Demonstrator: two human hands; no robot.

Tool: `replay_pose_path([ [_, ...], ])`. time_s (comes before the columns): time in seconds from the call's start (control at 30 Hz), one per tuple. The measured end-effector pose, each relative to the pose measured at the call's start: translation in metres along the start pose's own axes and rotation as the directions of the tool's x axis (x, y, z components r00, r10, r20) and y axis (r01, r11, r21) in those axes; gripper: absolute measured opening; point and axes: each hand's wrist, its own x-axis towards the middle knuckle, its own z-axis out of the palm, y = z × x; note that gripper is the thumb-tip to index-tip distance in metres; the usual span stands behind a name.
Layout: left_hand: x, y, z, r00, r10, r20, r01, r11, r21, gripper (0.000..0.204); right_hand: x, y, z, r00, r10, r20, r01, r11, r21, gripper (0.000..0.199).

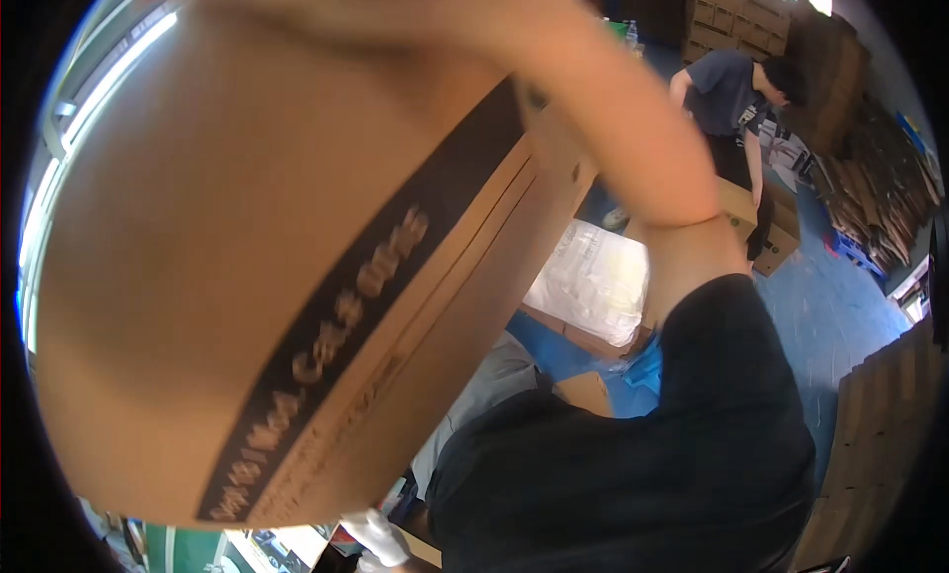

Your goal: Packing decorative LED light fixtures into a cardboard box on an assembly line.

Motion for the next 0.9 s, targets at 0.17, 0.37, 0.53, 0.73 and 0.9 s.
replay_pose_path([
  [0.17,0.051,0.026,0.050,0.975,0.095,0.200,-0.067,0.988,-0.139,0.081,-0.014,0.053,-0.094,0.971,0.212,-0.112,-0.235,0.931,-0.279,0.070],
  [0.37,0.071,-0.007,0.089,0.906,0.007,0.424,-0.060,0.992,0.111,0.067,-0.104,0.091,-0.186,0.907,0.397,-0.143,-0.398,0.694,-0.600,0.065],
  [0.53,0.095,-0.017,0.097,0.810,-0.149,0.567,0.165,0.986,0.023,0.034,-0.212,0.093,-0.233,0.817,0.571,-0.080,-0.238,0.208,-0.949,0.065],
  [0.73,0.140,-0.038,0.087,0.792,-0.024,0.610,0.023,1.000,0.009,0.033,-0.377,0.111,-0.301,0.496,0.859,0.130,0.224,0.018,-0.974,0.035],
  [0.9,0.188,-0.046,0.062,0.828,-0.079,0.556,-0.028,0.983,0.180,0.038,-0.475,0.084,-0.319,0.177,0.954,-0.240,0.014,-0.246,-0.969,0.045],
])
